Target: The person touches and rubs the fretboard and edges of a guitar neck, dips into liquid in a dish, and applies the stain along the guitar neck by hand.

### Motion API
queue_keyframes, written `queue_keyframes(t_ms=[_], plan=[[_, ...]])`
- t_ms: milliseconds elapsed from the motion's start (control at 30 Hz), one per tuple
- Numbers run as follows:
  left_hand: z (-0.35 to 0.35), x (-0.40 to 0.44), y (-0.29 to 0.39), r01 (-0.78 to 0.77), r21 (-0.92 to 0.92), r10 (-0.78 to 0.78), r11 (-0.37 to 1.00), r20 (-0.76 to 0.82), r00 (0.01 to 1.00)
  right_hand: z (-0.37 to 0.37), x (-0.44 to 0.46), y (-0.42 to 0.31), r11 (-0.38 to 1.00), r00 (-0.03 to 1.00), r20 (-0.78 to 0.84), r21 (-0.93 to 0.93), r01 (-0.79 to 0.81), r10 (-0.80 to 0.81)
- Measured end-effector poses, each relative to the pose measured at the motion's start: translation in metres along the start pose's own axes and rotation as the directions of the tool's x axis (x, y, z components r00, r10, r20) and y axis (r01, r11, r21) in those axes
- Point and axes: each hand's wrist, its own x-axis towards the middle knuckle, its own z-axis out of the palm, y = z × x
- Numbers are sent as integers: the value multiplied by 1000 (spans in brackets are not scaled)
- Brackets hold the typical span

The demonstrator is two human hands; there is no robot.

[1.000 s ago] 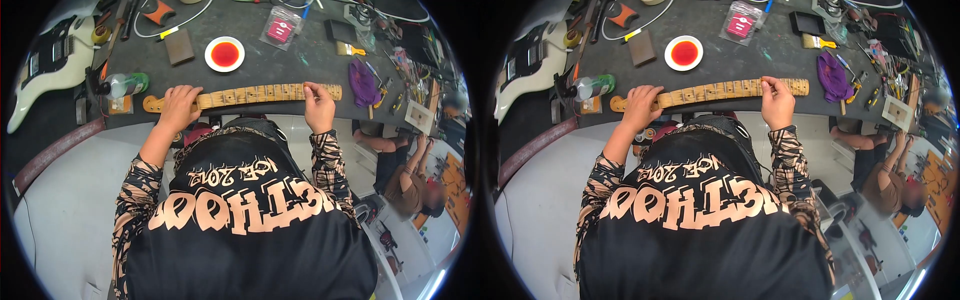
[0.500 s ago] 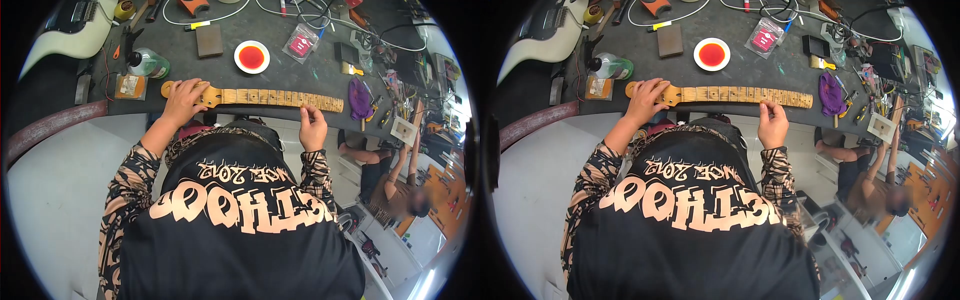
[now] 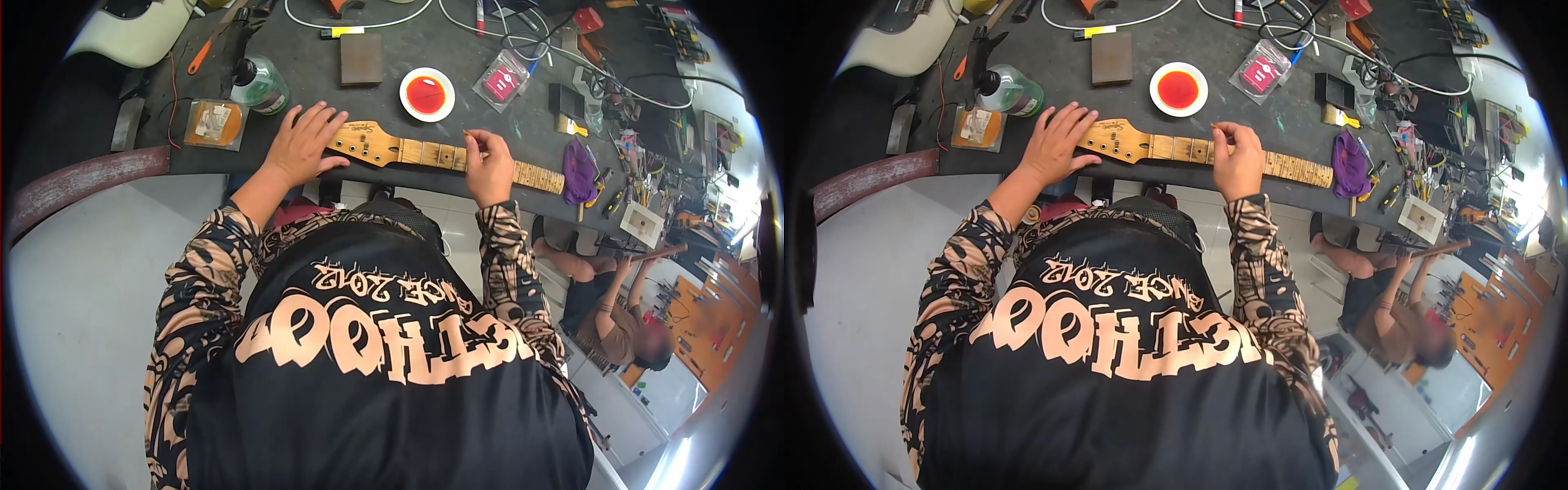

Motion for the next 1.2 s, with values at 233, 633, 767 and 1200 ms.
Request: queue_keyframes(t_ms=[233, 633, 767, 1200], plan=[[0, 0, -2, 11, -80, -18, 997, -89, 996, 34, 39, 9, 981, 983, 136, -132, 145, -127], [4, -2, -4, 19, -74, -26, 997, -96, 995, 51, 64, 2, 899, 925, 367, -367, 239, -97], [4, -1, -4, 16, -92, -25, 996, -97, 995, 54, 69, 7, 900, 934, 327, -349, 261, -144], [3, 0, -2, 18, -142, -32, 990, -100, 994, 44, 62, -4, 972, 985, 167, -221, 75, -38]])
